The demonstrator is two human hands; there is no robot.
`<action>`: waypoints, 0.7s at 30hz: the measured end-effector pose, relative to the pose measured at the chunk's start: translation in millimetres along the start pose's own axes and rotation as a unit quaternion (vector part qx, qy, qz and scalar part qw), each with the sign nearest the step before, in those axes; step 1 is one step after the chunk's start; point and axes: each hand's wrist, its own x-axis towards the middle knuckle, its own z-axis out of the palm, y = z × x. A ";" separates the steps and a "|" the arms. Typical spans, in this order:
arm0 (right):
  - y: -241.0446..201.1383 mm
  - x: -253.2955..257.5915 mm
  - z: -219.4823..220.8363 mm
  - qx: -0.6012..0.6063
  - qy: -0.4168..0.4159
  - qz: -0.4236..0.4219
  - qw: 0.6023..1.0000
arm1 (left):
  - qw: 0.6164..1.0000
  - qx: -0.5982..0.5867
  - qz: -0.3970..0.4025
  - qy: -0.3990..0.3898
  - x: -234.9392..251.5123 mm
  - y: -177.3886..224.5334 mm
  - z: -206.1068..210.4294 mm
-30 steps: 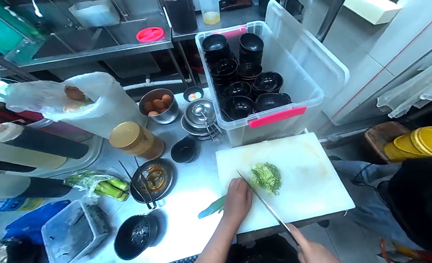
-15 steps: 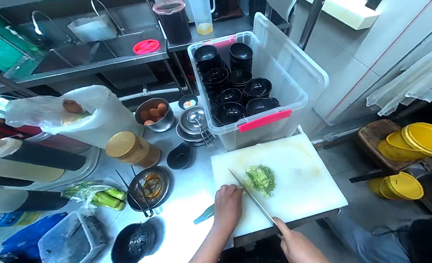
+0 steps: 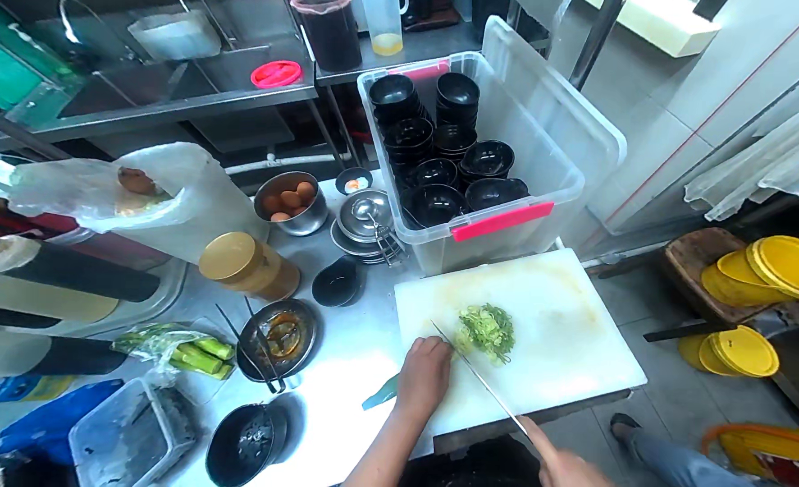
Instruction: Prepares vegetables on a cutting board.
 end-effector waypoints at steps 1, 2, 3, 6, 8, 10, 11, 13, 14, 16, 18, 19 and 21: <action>-3.0 8.0 1.9 0.002 0.007 -0.001 1.000 | 1.000 -0.002 0.000 0.002 -0.3 -0.8 0.6; -6.8 16.3 2.1 0.002 0.006 0.004 1.000 | 1.000 -0.003 0.000 0.003 -0.7 -1.0 1.0; -10.2 21.6 0.2 0.000 0.000 0.012 1.000 | 1.000 -0.003 -0.003 0.001 -1.4 -0.4 1.3; -12.8 10.3 -11.2 -0.006 -0.013 0.012 1.000 | 1.000 -0.008 -0.010 -0.002 -1.2 -0.5 1.2; -7.2 -4.1 -10.2 -0.007 -0.006 -0.002 1.000 | 1.000 -0.009 -0.014 -0.001 -0.6 -0.7 0.9; -4.8 -1.3 -3.7 -0.010 0.002 -0.001 1.000 | 1.000 -0.011 -0.013 0.004 -1.1 -1.2 1.5; -6.9 7.3 -0.6 -0.006 0.003 0.003 1.000 | 1.000 -0.011 -0.013 0.005 -1.2 -1.5 1.8; -14.2 22.2 -2.1 -0.007 -0.009 0.019 1.000 | 1.000 -0.014 -0.013 0.005 -2.7 -2.0 4.0; -17.6 22.1 -8.4 -0.013 -0.019 0.025 0.999 | 1.000 -0.016 -0.013 0.007 -3.0 -2.3 5.2; -18.4 7.4 -15.2 -0.017 -0.024 0.019 0.999 | 1.000 -0.019 -0.012 0.013 -4.4 -3.1 5.5; -10.3 -4.5 -10.3 -0.013 -0.005 0.006 1.000 | 0.999 -0.022 -0.015 0.018 -3.8 -2.6 4.8; -6.9 -2.7 -5.7 -0.013 0.003 0.002 1.000 | 0.999 -0.022 -0.017 0.017 -3.4 -2.2 4.8; -7.9 13.0 1.9 -0.006 0.001 0.009 1.000 | 1.000 -0.020 -0.019 0.012 -4.3 -2.6 5.4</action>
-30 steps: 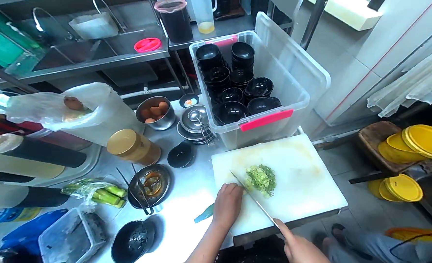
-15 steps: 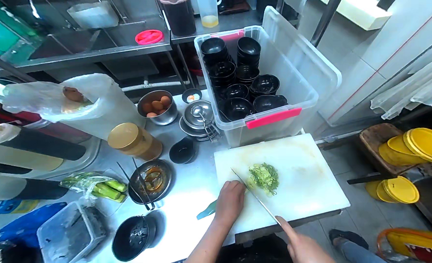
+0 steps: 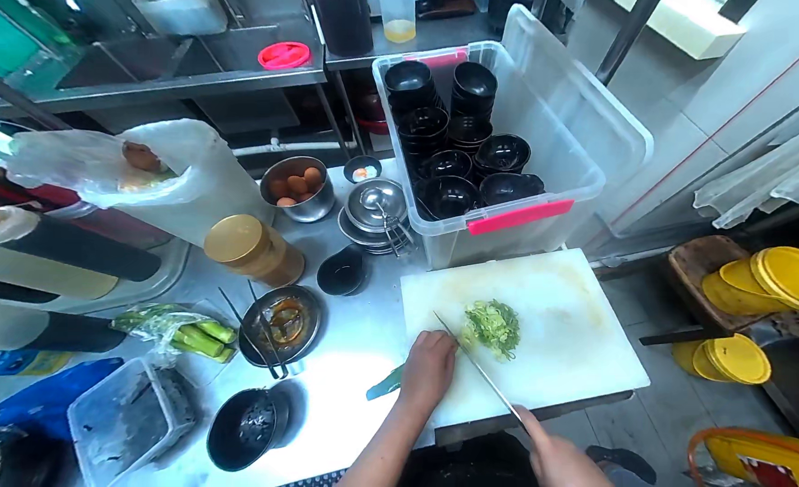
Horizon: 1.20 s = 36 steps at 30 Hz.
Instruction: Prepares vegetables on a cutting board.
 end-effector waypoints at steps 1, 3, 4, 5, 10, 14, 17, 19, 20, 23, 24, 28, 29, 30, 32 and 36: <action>-3.1 7.2 -1.8 -0.002 -0.009 0.007 1.000 | 1.000 -0.002 0.000 -0.001 -0.1 0.1 0.4; -7.9 5.9 -11.9 -0.013 -0.016 0.011 1.000 | 1.000 -0.005 0.001 0.002 0.7 0.2 0.5; -7.8 -1.9 -14.4 -0.012 -0.018 0.007 1.000 | 1.000 -0.006 0.002 0.004 0.3 -0.4 0.3; -6.2 -10.7 -14.5 -0.009 -0.015 0.001 1.000 | 1.000 -0.008 0.003 0.006 0.2 -0.8 0.0; -6.3 11.7 -1.3 -0.006 0.002 0.001 1.000 | 1.000 -0.004 -0.001 0.006 0.7 -1.5 0.9; -13.1 -5.5 -16.7 -0.013 -0.019 0.009 1.000 | 1.000 -0.006 0.007 0.007 -0.5 -2.4 0.9; -2.1 -13.1 -8.4 -0.005 -0.009 -0.007 1.000 | 1.000 -0.007 0.007 0.018 0.0 -2.2 2.1; -6.9 6.1 -2.8 -0.002 -0.007 0.001 1.000 | 1.000 -0.004 0.011 0.022 -0.8 -3.6 3.1; -11.3 12.9 -4.6 -0.005 -0.015 0.011 1.000 | 1.000 -0.004 0.013 0.024 -2.3 -3.7 4.3; -16.1 0.2 -19.2 -0.014 -0.029 0.016 0.999 | 0.999 -0.005 0.019 0.039 -1.3 -3.9 5.2; -12.6 -9.5 -18.3 -0.008 -0.021 0.005 1.000 | 0.999 -0.006 0.018 0.042 -1.1 -3.6 5.1; -7.5 0.6 -1.9 -0.002 -0.008 0.003 1.000 | 0.999 -0.003 0.011 0.045 -1.9 -4.3 5.4; -12.2 9.2 -1.3 -0.009 -0.013 0.015 1.000 | 0.999 -0.002 0.013 0.045 -3.0 -4.5 5.9; -17.3 12.4 -5.5 -0.016 -0.023 0.027 0.999 | 0.999 -0.002 0.013 0.045 -3.9 -4.2 6.5; -20.1 2.5 -14.8 -0.018 -0.027 0.025 0.999 | 0.999 -0.003 0.010 0.042 -2.9 -3.9 4.9; -7.1 -8.5 -6.2 -0.011 -0.007 -0.006 1.000 | 0.999 -0.006 0.007 0.050 -2.1 -3.4 4.3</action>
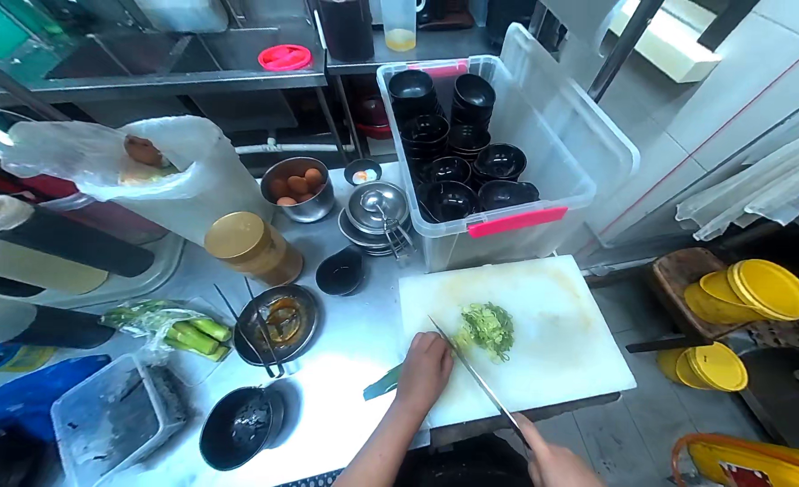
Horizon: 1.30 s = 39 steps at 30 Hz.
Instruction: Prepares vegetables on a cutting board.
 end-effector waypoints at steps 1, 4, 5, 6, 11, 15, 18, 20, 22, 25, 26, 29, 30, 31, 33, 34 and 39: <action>-1.7 10.1 3.2 0.003 0.001 0.002 1.000 | 1.000 -0.002 0.000 -0.001 -0.4 -0.9 0.1; -13.4 19.9 -7.1 -0.009 -0.019 0.024 0.999 | 1.000 -0.006 -0.008 -0.013 -1.3 0.3 -0.2; -14.1 12.5 -10.0 -0.010 -0.018 0.021 1.000 | 1.000 -0.006 -0.009 -0.014 -1.4 0.3 -1.2; -11.6 3.0 -9.2 -0.005 -0.012 0.013 1.000 | 1.000 -0.006 -0.008 -0.010 -1.8 0.0 -1.6; -7.9 17.2 7.3 -0.005 0.001 0.016 1.000 | 1.000 -0.007 -0.001 -0.007 -2.4 -0.7 -1.3; -13.0 -0.2 -7.3 -0.008 -0.022 0.032 0.999 | 1.000 -0.010 -0.005 -0.011 -4.5 1.8 -1.2; -2.2 -3.5 2.4 0.008 -0.010 0.010 1.000 | 1.000 -0.014 -0.004 0.004 -2.4 1.4 0.1; -4.7 17.3 8.2 0.004 -0.009 0.016 1.000 | 1.000 -0.012 -0.002 0.003 -3.2 2.4 0.2; -11.8 22.4 -1.1 -0.008 -0.016 0.025 1.000 | 1.000 -0.011 -0.003 0.000 -3.7 2.8 1.2; -10.2 0.3 -7.5 0.003 -0.017 0.013 1.000 | 1.000 -0.012 -0.003 0.004 -3.2 1.4 0.8; -6.8 -1.9 -4.7 0.007 -0.012 0.007 1.000 | 1.000 -0.012 -0.005 0.002 -2.1 1.8 0.3; -8.5 22.7 3.8 0.006 -0.008 0.011 1.000 | 1.000 -0.013 0.000 0.007 -2.5 0.2 0.5; -11.6 27.9 1.0 0.003 -0.014 0.014 1.000 | 1.000 -0.015 0.003 0.006 -4.1 0.0 1.3; -15.2 27.7 -6.1 -0.003 -0.021 0.019 1.000 | 1.000 -0.016 0.004 0.007 -3.6 -0.5 1.8; -16.7 12.0 -14.4 -0.003 -0.030 0.020 0.999 | 1.000 -0.009 0.001 0.006 -2.8 -1.3 0.9; -13.4 3.3 -13.5 0.001 -0.028 0.015 1.000 | 1.000 -0.008 0.001 0.009 -2.2 -1.4 0.8; -11.9 29.1 9.5 0.013 -0.018 0.012 1.000 | 1.000 -0.003 0.004 0.011 -4.8 -2.2 2.6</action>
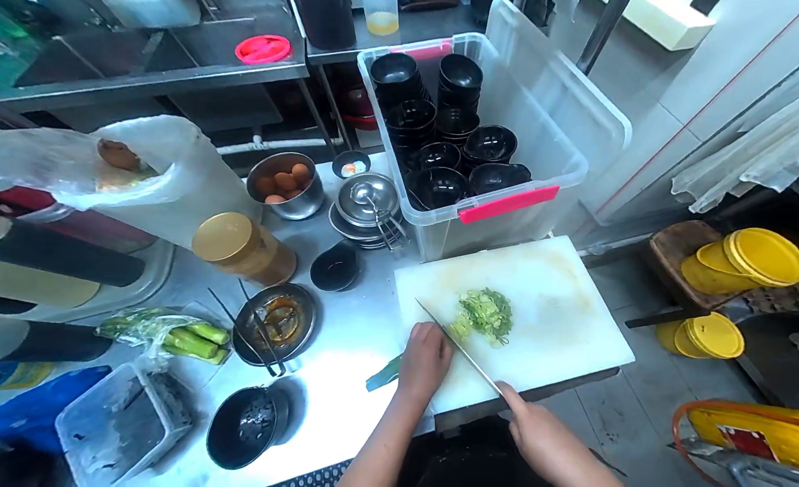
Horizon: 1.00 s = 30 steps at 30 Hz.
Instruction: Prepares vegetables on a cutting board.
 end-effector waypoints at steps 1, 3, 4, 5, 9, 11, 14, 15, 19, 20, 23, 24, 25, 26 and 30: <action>-4.2 7.2 -2.3 -0.003 0.000 0.000 1.000 | 1.000 0.000 0.002 0.002 0.4 -0.3 0.7; -9.4 11.2 -4.9 -0.003 0.002 -0.003 1.000 | 1.000 0.001 0.006 0.002 -0.3 -1.7 -0.1; -8.5 10.9 -4.3 -0.001 0.004 -0.007 1.000 | 1.000 0.003 0.010 -0.001 -0.4 -2.0 -0.9; -6.3 10.1 -4.1 0.003 0.004 -0.010 1.000 | 1.000 0.007 0.014 -0.004 -0.2 -1.5 -2.1; 9.4 -2.6 -7.5 0.027 -0.020 0.002 0.999 | 0.999 0.046 0.002 -0.027 -3.4 5.8 -16.2; 22.3 -7.9 -5.8 0.039 -0.010 0.001 0.999 | 0.997 0.061 -0.017 -0.040 -7.2 6.8 -23.6; 31.2 -16.4 -2.3 0.039 0.013 0.006 0.999 | 0.998 0.038 -0.024 -0.038 -11.4 5.1 -25.6; 30.5 -20.5 -2.7 0.035 0.014 0.007 0.999 | 0.999 0.033 -0.022 -0.033 -11.7 4.3 -23.9; 23.3 -33.5 -3.4 0.020 0.012 -0.006 1.000 | 0.999 0.026 -0.019 -0.025 -10.1 1.3 -18.8; 22.0 -35.4 -3.0 0.016 0.008 -0.007 1.000 | 0.999 0.026 -0.017 -0.023 -10.3 0.7 -17.9; 18.6 -39.8 -3.6 0.008 -0.004 -0.004 1.000 | 0.999 0.023 -0.015 -0.025 -10.1 0.4 -17.9; 17.8 -40.8 -3.8 0.006 -0.004 -0.004 1.000 | 0.999 0.023 -0.015 -0.025 -10.1 0.1 -18.1; 17.2 -40.9 -3.2 0.005 -0.005 -0.005 1.000 | 0.999 0.023 -0.016 -0.023 -10.0 -0.1 -17.9; 16.5 -39.0 -1.7 0.005 -0.003 -0.006 1.000 | 0.999 0.021 -0.017 -0.021 -9.8 -0.1 -17.6; 3.8 -9.7 5.1 -0.004 0.013 -0.001 1.000 | 0.999 0.025 -0.019 -0.018 -9.8 -0.5 -16.2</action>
